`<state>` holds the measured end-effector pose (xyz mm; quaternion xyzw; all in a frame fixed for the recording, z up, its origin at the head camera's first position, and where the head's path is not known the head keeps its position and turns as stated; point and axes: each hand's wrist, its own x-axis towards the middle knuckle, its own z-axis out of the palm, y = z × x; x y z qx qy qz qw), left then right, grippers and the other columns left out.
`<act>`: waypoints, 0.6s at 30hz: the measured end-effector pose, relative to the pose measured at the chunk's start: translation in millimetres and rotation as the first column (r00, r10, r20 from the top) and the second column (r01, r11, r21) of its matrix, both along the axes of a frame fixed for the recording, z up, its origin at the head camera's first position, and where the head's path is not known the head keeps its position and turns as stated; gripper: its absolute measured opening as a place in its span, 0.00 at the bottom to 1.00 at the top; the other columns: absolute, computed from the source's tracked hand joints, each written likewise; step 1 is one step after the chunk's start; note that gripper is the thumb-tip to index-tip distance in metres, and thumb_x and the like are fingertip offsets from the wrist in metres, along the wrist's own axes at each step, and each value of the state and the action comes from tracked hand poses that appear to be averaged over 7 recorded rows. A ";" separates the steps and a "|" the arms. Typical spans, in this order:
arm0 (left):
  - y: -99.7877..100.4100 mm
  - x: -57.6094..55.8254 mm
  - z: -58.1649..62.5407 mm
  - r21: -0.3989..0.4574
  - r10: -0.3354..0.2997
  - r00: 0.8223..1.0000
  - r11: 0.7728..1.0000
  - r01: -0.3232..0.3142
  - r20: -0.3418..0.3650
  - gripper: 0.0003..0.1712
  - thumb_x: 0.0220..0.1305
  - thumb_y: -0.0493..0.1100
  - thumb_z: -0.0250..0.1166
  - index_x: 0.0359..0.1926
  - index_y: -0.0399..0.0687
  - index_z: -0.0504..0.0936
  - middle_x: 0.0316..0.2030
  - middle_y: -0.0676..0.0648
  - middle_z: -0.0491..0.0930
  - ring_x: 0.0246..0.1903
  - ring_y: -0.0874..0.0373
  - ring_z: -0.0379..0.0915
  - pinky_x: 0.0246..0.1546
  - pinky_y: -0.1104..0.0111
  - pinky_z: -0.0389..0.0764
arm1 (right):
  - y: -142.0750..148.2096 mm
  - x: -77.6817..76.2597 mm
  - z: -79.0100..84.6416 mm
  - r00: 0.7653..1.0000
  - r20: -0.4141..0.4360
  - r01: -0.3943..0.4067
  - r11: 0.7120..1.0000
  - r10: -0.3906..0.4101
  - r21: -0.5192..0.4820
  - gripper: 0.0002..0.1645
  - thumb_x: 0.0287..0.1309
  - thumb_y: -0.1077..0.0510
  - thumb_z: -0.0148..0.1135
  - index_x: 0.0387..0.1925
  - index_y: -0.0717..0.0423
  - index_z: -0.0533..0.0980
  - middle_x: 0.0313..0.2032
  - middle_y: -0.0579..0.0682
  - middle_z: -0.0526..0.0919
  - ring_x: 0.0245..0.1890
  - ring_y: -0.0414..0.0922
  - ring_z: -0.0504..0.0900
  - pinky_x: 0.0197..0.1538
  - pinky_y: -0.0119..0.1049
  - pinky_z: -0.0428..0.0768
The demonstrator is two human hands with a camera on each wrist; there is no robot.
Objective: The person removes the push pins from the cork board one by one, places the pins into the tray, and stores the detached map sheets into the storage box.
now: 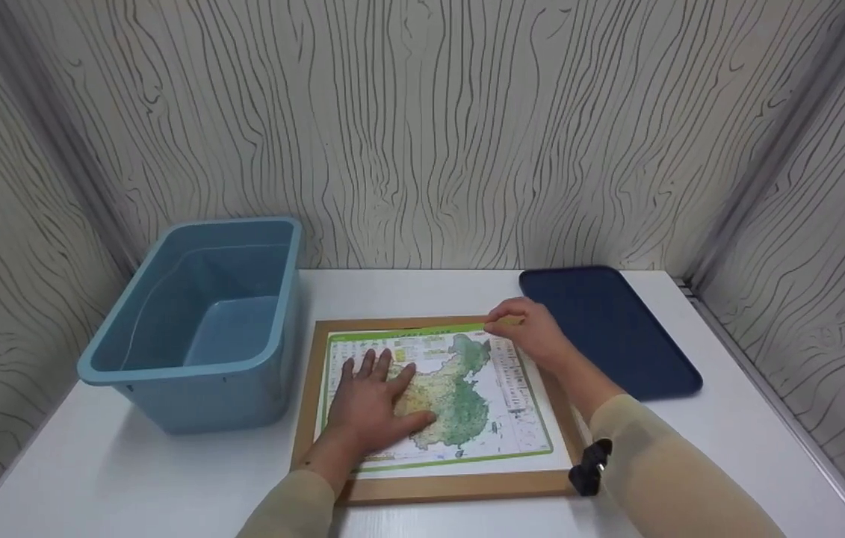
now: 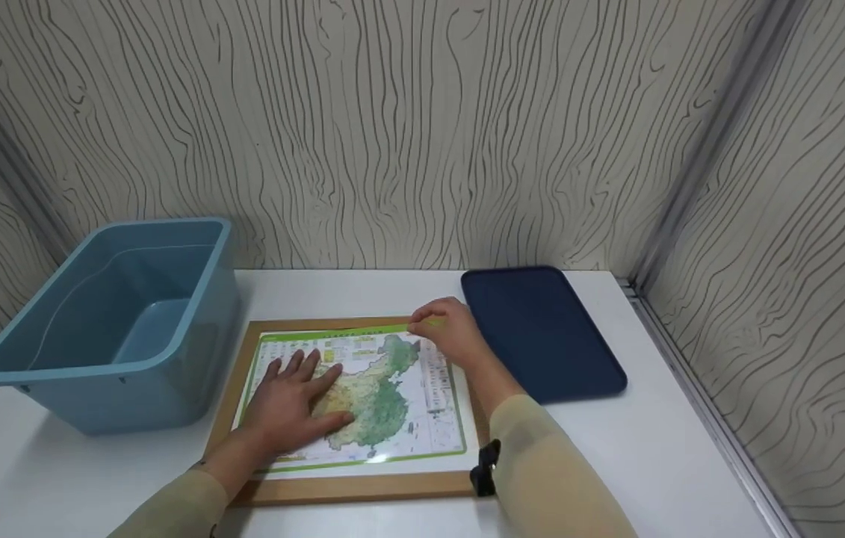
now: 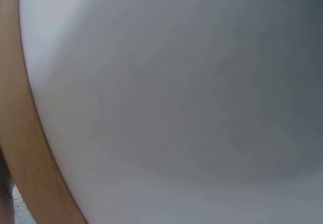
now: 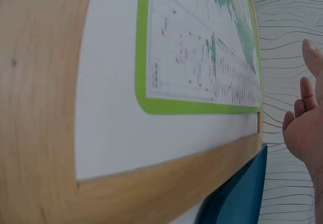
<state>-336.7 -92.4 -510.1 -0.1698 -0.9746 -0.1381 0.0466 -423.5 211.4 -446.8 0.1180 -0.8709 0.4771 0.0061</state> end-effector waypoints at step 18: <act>-1.9 0.4 -1.4 0.010 -0.018 0.999 1.000 0.018 -0.030 0.54 0.62 0.88 0.49 0.79 0.66 0.70 0.80 0.40 0.60 0.80 0.36 0.50 0.77 0.36 0.48 | 57.3 5.1 2.6 0.998 -0.025 0.062 0.997 -0.061 0.045 0.09 0.66 0.55 0.75 0.41 0.57 0.88 0.56 0.58 0.82 0.64 0.57 0.74 0.69 0.57 0.69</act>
